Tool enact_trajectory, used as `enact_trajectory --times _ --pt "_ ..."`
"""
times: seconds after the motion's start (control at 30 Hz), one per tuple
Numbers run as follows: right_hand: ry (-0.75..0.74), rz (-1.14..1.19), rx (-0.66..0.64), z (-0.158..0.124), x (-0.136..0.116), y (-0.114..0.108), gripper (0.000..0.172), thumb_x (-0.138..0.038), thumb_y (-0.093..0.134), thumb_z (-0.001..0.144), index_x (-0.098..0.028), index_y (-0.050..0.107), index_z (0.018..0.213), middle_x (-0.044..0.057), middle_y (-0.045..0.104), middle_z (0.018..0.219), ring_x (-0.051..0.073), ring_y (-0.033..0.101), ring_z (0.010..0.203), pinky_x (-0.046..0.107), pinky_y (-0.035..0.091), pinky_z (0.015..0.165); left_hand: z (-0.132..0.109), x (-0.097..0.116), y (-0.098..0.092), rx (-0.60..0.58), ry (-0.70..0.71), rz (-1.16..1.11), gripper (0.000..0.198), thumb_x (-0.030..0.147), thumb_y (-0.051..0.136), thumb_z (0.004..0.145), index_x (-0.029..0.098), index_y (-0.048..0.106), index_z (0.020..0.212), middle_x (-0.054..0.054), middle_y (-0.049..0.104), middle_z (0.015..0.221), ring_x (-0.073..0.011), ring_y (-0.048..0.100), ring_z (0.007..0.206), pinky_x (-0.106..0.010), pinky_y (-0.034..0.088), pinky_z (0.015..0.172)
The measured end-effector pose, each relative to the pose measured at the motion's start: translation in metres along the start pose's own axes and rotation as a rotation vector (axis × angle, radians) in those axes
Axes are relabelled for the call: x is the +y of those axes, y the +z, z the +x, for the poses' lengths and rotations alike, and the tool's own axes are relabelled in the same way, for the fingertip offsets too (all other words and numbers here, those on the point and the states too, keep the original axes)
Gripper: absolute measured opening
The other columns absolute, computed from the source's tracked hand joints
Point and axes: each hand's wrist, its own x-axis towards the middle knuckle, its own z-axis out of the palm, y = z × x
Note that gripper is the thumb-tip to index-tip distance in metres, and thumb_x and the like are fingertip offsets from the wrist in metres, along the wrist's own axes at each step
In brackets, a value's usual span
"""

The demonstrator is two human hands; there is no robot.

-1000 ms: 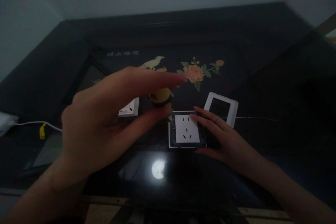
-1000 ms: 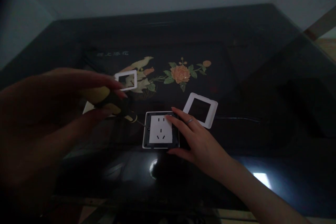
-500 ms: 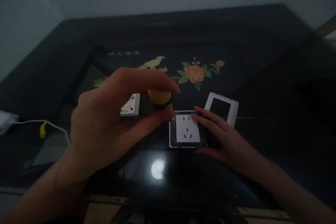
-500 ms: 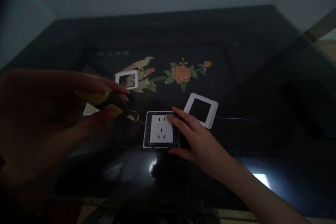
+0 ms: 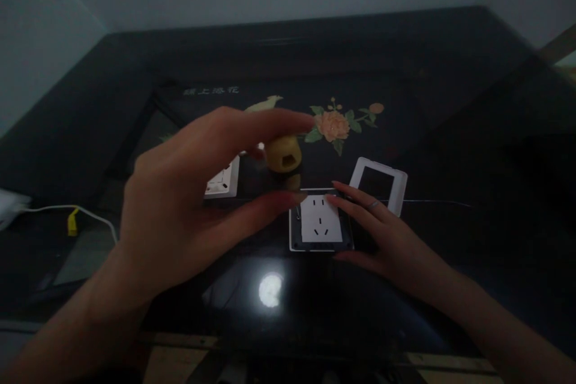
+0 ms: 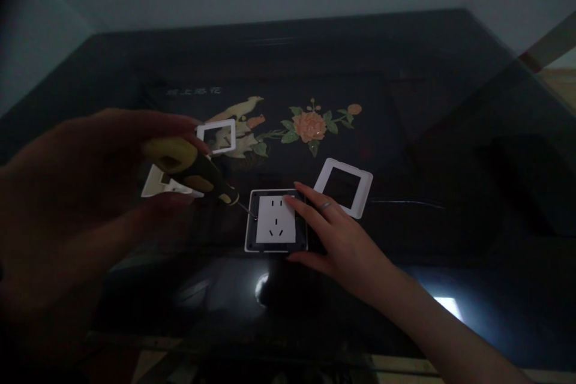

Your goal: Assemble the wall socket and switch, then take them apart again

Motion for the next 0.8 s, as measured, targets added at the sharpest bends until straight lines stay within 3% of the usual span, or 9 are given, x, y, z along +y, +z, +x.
enact_trajectory --times 0.1,0.17,0.23,0.33,0.4,0.47,0.57,0.67,0.8 --pt "0.001 -0.003 -0.003 0.0 0.0 0.0 0.075 -0.024 0.075 0.079 -0.021 0.039 0.145 0.017 0.036 0.156 0.033 0.041 0.14 0.057 0.043 0.108 0.001 0.004 -0.002 -0.088 -0.009 -0.125 0.048 0.01 0.064 0.087 0.034 0.061 0.128 0.007 0.067 0.125 -0.0165 0.069 0.107 -0.027 0.059 0.097" --pt "0.008 -0.002 -0.01 0.0 0.0 0.0 0.075 -0.023 0.075 0.079 -0.021 0.039 0.144 0.017 0.036 0.156 0.033 0.041 0.14 0.056 0.043 0.108 0.001 0.006 -0.002 -0.042 -0.045 -0.149 0.047 0.007 0.067 0.084 0.031 0.064 0.124 0.006 0.069 0.122 -0.0158 0.071 0.103 -0.023 0.062 0.088" --pt "0.011 -0.001 -0.013 0.001 0.0 0.0 0.074 -0.022 0.075 0.078 -0.02 0.04 0.144 0.017 0.036 0.156 0.033 0.041 0.141 0.056 0.043 0.108 0.001 0.005 -0.002 0.008 -0.031 -0.077 0.038 0.012 0.074 0.081 0.029 0.068 0.114 0.004 0.073 0.111 -0.016 0.073 0.092 -0.024 0.064 0.08" --pt "0.002 -0.002 -0.007 0.002 0.0 -0.001 0.073 -0.021 0.075 0.078 -0.018 0.041 0.144 0.018 0.037 0.156 0.033 0.041 0.141 0.055 0.043 0.109 0.0 0.002 -0.003 0.004 0.039 0.054 0.026 0.023 0.075 0.083 0.03 0.071 0.107 0.006 0.075 0.103 -0.0159 0.073 0.09 -0.026 0.06 0.087" --pt "-0.009 -0.007 0.001 0.002 0.0 -0.001 0.074 -0.02 0.075 0.078 -0.017 0.041 0.144 0.019 0.038 0.155 0.033 0.042 0.14 0.054 0.044 0.108 0.0 0.001 -0.007 -0.049 0.043 0.046 0.036 0.024 0.07 0.087 0.032 0.066 0.122 0.006 0.074 0.113 -0.0182 0.071 0.101 -0.03 0.058 0.096" --pt "-0.019 -0.013 0.007 0.002 0.0 0.0 0.075 -0.02 0.076 0.078 -0.018 0.04 0.144 0.019 0.038 0.155 0.033 0.042 0.139 0.054 0.044 0.108 -0.001 0.002 -0.012 -0.145 -0.004 -0.001 0.053 0.024 0.065 0.09 0.034 0.051 0.14 0.005 0.067 0.129 -0.0217 0.068 0.112 -0.034 0.057 0.099" --pt "-0.029 -0.025 0.011 0.001 0.001 0.0 0.077 -0.021 0.076 0.077 -0.017 0.039 0.144 0.019 0.038 0.155 0.034 0.043 0.139 0.055 0.045 0.107 -0.001 0.002 -0.017 -0.257 -0.035 0.0 0.062 0.025 0.059 0.093 0.04 0.036 0.148 0.007 0.06 0.139 -0.0222 0.066 0.117 -0.037 0.058 0.098" --pt "-0.038 -0.029 0.015 0.0 0.001 0.0 0.076 -0.022 0.076 0.078 -0.017 0.039 0.144 0.019 0.038 0.155 0.034 0.043 0.139 0.055 0.045 0.107 0.0 0.001 -0.011 -0.162 0.041 0.115 0.052 0.028 0.067 0.09 0.037 0.05 0.138 0.007 0.069 0.125 -0.0197 0.071 0.105 -0.034 0.059 0.092" --pt "-0.035 -0.033 0.018 0.0 0.001 0.0 0.074 -0.023 0.075 0.079 -0.018 0.039 0.144 0.019 0.038 0.155 0.033 0.043 0.139 0.055 0.046 0.106 0.001 -0.003 0.0 0.02 0.106 0.288 0.034 0.041 0.08 0.077 0.026 0.069 0.106 0.006 0.076 0.099 -0.0186 0.074 0.086 -0.032 0.059 0.078"
